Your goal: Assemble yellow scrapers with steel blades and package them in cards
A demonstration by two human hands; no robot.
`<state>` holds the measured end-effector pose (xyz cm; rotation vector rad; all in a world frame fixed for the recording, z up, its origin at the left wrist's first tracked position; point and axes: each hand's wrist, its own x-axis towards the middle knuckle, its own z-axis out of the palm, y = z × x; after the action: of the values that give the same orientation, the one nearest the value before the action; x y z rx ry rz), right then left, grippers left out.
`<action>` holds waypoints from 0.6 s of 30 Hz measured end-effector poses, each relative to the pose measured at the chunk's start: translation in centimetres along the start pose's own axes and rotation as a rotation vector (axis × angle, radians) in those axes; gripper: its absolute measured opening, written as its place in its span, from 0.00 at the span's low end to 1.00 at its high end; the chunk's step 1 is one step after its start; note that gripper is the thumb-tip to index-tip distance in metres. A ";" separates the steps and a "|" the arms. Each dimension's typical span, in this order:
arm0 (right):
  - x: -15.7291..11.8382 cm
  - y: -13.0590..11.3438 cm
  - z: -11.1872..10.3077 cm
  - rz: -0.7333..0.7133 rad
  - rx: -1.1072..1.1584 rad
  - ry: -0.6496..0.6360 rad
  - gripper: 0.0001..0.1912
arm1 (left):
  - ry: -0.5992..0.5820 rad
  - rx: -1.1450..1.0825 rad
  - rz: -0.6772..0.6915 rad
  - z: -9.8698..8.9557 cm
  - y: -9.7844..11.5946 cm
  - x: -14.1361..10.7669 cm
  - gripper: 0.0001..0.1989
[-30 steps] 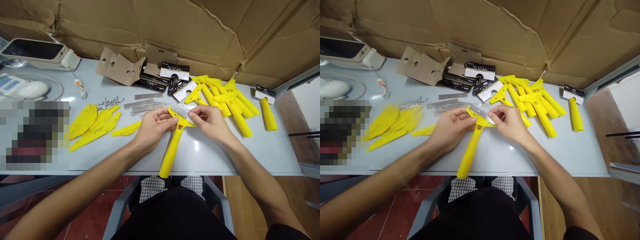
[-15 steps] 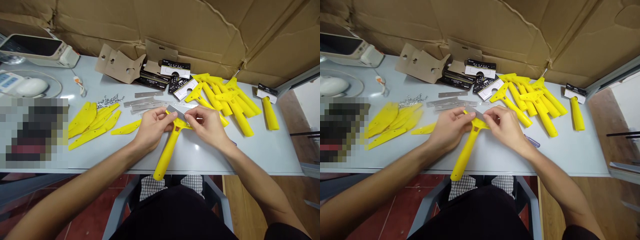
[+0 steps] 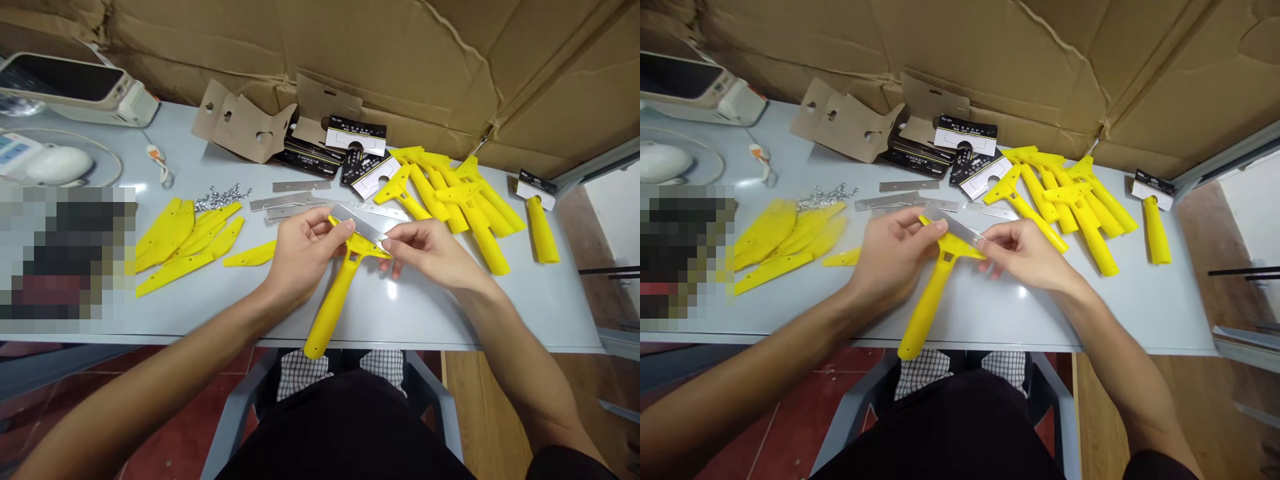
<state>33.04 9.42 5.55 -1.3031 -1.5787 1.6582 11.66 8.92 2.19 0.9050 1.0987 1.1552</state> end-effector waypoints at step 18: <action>-0.6 0.5 0.2 -0.059 -0.097 0.027 0.14 | -0.100 -0.022 -0.109 -0.2 0.0 -0.4 0.13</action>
<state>33.26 8.68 5.23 -1.3079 -1.6845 1.5392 11.44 8.55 2.19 0.8657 1.0392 1.0201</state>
